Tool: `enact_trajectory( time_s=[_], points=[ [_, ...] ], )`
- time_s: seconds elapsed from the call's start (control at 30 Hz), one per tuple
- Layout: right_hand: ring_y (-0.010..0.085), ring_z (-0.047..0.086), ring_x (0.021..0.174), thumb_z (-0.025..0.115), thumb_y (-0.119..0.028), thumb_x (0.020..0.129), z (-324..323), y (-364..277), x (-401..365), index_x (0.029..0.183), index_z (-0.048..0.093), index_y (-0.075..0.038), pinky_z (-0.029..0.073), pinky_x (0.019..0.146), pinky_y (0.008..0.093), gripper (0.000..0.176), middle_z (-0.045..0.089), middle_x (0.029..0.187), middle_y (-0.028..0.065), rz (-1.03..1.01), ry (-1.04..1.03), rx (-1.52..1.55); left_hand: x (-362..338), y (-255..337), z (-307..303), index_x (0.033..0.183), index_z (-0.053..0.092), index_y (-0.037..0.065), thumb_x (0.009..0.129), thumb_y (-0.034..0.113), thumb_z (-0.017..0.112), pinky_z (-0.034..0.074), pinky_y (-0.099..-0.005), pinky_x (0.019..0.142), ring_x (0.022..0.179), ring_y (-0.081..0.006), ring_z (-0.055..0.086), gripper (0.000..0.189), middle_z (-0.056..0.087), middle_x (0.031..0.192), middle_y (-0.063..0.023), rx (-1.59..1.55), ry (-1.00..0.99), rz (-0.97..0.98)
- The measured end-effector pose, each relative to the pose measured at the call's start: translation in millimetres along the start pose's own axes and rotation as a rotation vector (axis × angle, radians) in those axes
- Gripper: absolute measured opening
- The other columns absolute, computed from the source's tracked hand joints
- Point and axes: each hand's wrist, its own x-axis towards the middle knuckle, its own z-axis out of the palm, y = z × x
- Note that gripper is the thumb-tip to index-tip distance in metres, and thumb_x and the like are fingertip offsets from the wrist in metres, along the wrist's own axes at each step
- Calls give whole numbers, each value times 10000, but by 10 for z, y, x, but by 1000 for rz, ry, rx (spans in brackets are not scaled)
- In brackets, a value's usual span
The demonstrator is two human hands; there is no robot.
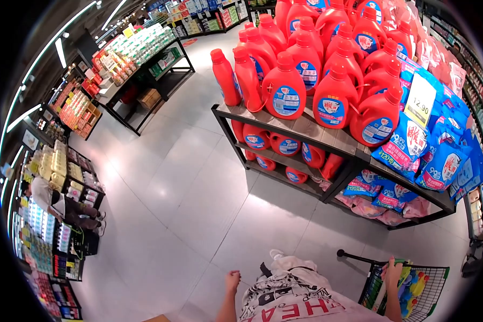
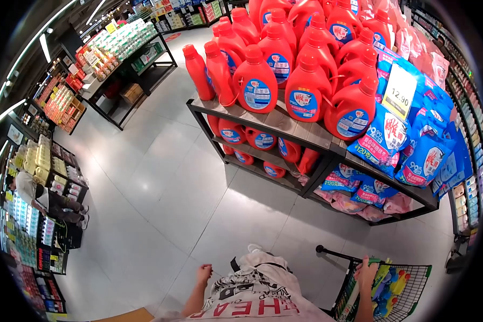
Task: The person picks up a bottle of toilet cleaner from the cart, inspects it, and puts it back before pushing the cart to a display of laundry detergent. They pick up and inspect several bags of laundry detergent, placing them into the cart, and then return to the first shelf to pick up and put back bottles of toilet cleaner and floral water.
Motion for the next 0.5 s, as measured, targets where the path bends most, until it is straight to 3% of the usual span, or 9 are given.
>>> enact_trajectory(
  time_s=[0.1, 0.23, 0.5],
  points=[
    [148, 455, 325, 499, -302, 981, 294, -127, -95, 685, 499, 11, 341, 299, 279, 430, 480, 503, 55, -24, 110, 41, 307, 412, -144, 995, 661, 11, 798, 114, 584, 458, -263, 520, 625, -136, 603, 235, 663, 748, -97, -74, 20, 109],
    [153, 458, 327, 490, -292, 980, 649, -186, -160, 702, 473, -1, 341, 295, 287, 403, 488, 515, 63, 23, 40, 27, 624, 620, -334, 998, 666, 22, 798, 118, 598, 464, -268, 521, 609, -144, 603, 232, 667, 760, -103, 24, -8, 78],
    [151, 459, 324, 488, -296, 974, 1600, -590, -516, 651, 457, -17, 340, 290, 278, 428, 488, 502, 66, 29, 168, 34, 1523, 631, -1026, 966, 665, 9, 808, 116, 584, 448, -281, 468, 556, -150, 594, 208, 663, 727, -98, 66, -49, -59]
  ],
)
